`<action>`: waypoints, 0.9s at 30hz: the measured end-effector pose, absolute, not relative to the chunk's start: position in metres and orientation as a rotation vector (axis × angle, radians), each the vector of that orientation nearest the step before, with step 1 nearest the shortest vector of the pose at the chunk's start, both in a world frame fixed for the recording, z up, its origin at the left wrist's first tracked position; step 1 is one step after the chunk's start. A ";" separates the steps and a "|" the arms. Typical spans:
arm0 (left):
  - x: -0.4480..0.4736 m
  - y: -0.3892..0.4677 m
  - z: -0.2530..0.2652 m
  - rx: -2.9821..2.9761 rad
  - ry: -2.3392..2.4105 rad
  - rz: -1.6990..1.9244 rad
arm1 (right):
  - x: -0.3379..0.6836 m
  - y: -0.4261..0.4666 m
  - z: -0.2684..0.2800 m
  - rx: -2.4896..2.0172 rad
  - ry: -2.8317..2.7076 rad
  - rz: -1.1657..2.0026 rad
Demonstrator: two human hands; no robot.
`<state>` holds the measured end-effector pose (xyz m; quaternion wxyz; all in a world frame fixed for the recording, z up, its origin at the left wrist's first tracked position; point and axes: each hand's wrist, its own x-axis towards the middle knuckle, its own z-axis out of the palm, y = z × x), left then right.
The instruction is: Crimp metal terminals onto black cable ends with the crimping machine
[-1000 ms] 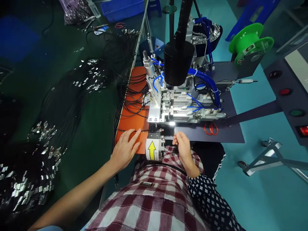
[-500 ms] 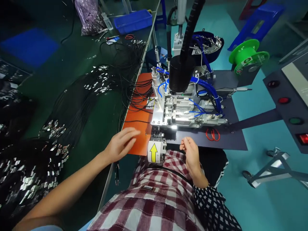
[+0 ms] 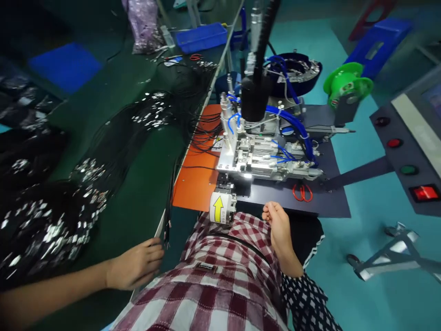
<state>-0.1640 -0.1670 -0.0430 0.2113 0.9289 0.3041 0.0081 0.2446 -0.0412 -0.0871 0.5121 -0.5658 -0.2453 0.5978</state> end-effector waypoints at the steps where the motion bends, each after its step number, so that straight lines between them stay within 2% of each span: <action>1: -0.163 -0.166 -0.043 2.592 0.828 0.031 | 0.249 -0.045 -0.088 -1.370 -0.590 1.413; 6: -0.162 -0.158 -0.049 2.690 0.802 0.087 | 0.283 -0.056 -0.106 -1.479 -0.553 1.352; 13: -0.161 -0.163 -0.056 2.708 0.815 0.148 | 0.312 -0.051 -0.137 -1.765 -0.904 1.471; 18: -0.160 -0.168 -0.060 2.649 0.860 0.147 | 0.292 -0.060 -0.141 -1.740 -1.112 1.661; 24: -0.162 -0.173 -0.067 2.635 0.887 0.092 | 0.262 -0.082 -0.141 -1.691 -1.021 1.744; 27: -0.157 -0.173 -0.064 2.643 0.914 -0.045 | 0.262 -0.097 -0.147 -1.728 -0.967 1.755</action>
